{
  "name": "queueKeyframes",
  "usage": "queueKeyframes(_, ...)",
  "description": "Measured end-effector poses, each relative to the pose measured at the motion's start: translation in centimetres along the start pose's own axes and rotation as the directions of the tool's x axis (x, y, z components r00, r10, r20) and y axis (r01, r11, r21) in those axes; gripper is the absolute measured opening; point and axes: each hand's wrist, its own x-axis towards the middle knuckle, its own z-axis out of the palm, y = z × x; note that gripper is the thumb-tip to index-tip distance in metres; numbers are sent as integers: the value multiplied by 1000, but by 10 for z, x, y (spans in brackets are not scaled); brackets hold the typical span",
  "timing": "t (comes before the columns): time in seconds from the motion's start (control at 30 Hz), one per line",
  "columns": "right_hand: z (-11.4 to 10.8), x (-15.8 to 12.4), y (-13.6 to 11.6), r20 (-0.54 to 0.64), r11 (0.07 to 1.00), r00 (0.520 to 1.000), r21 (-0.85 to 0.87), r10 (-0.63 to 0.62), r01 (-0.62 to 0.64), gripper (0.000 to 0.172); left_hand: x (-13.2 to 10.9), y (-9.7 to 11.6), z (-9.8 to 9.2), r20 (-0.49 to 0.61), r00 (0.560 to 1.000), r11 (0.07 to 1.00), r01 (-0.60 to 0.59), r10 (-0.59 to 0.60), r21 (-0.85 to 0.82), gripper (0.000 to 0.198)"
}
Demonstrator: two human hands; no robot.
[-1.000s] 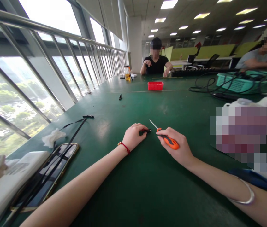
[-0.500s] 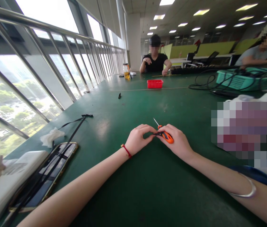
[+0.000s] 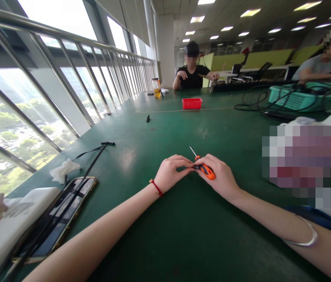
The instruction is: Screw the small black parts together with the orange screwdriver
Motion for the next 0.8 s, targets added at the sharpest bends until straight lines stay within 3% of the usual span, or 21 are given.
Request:
queueKeyframes(0.17, 0, 0, 1, 20, 1000, 1000, -14, -1, 1, 9, -1, 0, 0, 22, 1000, 1000, 21, -21, -4, 12)
queueKeyframes(0.3, 0, 0, 1, 21, 1000, 1000, -3, 9, -9, 9, -2, 0, -1, 41, 999, 996, -10, 7, 84, 15)
queueKeyframes(0.57, 4, 0, 5, 0, 998, 1000, 61, 5, -5, 8, -3, 3, -1, 107, 981, 929, -190, 164, 317, 27)
queueKeyframes(0.8, 6, 0, 9, -3, 995, 1000, 102, 24, -23, 8, -2, 6, -1, 114, 969, 881, -246, 219, 404, 26)
